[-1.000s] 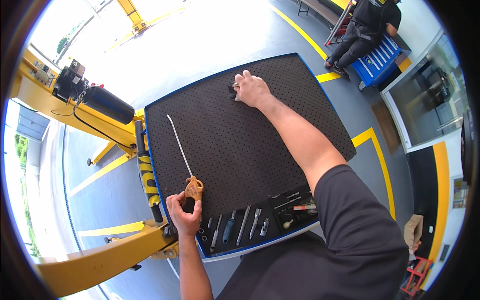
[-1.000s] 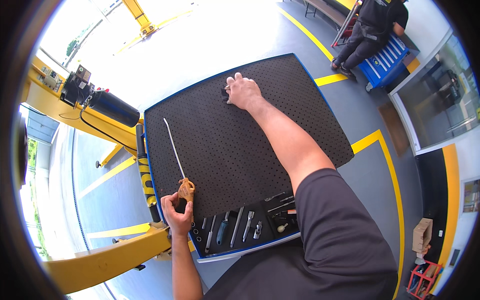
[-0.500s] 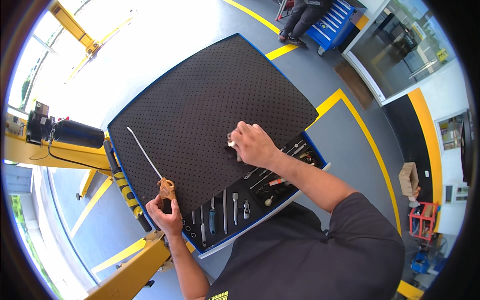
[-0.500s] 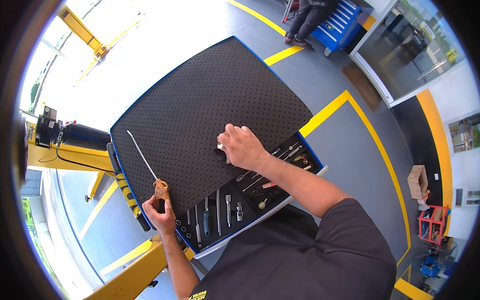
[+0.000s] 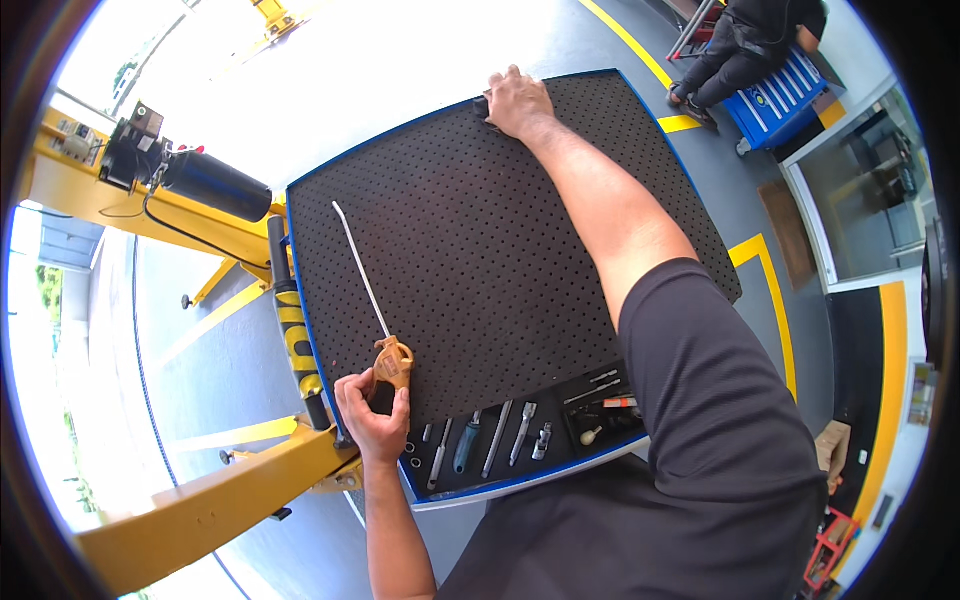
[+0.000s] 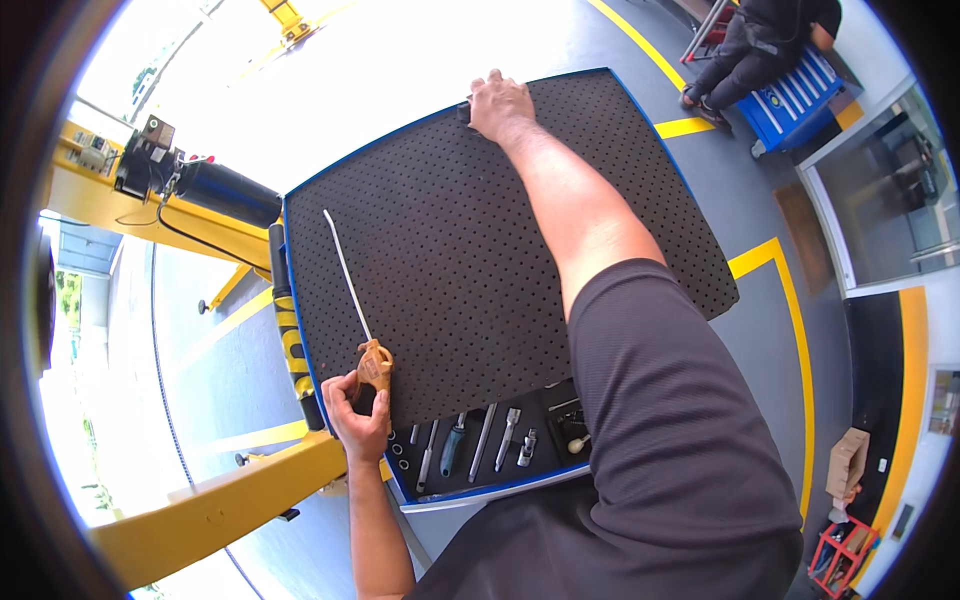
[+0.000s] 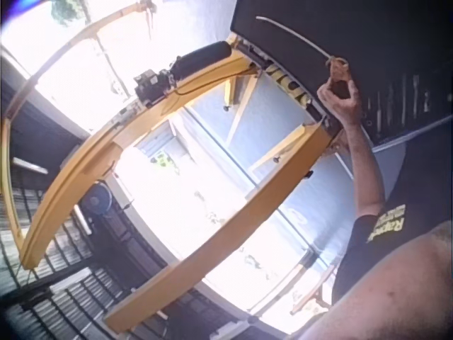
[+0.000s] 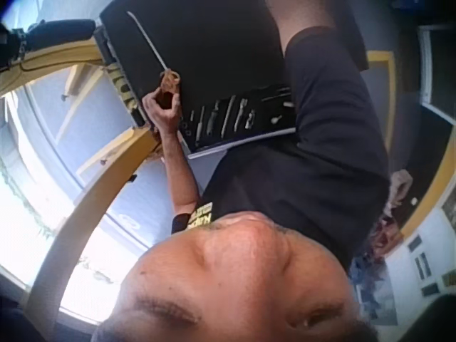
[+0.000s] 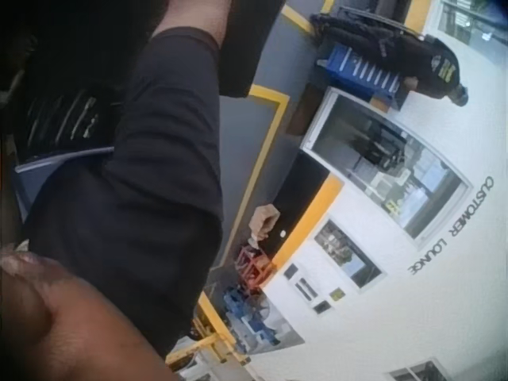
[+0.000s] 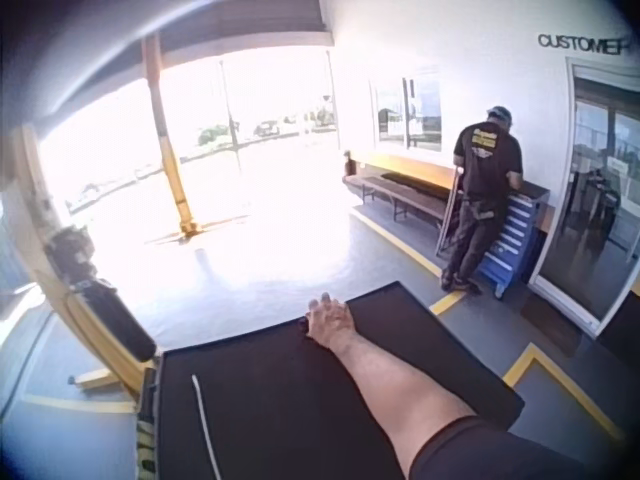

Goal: The person opens a tool chest drawer, wipes several hand tools with a cloth, and places them back into the drawer. The person then wipes the top surface of the tool chest and returns a grease gun to its position.

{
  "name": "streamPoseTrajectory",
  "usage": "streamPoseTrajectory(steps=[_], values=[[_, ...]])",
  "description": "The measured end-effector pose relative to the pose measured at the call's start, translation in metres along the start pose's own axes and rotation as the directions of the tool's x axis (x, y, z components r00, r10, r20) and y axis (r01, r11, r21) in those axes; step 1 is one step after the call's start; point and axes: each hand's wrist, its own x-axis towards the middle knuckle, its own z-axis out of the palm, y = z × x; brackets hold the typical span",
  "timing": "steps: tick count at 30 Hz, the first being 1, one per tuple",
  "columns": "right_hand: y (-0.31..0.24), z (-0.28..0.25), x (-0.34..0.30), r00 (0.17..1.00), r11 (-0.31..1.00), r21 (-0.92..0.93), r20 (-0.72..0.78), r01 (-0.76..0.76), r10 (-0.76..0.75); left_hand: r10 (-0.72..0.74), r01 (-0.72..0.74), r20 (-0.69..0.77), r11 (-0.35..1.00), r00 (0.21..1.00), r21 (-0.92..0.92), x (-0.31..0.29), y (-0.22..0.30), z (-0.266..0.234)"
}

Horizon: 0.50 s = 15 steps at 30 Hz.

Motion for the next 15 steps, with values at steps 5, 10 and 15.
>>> streamPoseTrajectory(steps=[5,10,15], values=[[0.024,-0.021,-0.098,0.977,0.971,0.163,0.093,0.176,-0.193,0.004,-0.004,-0.025,1.000,1.000,0.003,-0.001,-0.001,-0.003],[0.050,-0.053,-0.276,0.955,0.918,0.267,-0.048,0.293,-0.292,0.013,-0.012,-0.056,0.999,0.998,0.031,0.000,-0.002,0.001],[0.047,-0.075,-0.346,0.957,0.928,0.243,-0.142,0.283,-0.254,0.015,-0.014,-0.041,0.999,0.999,0.037,0.003,0.001,0.003]])
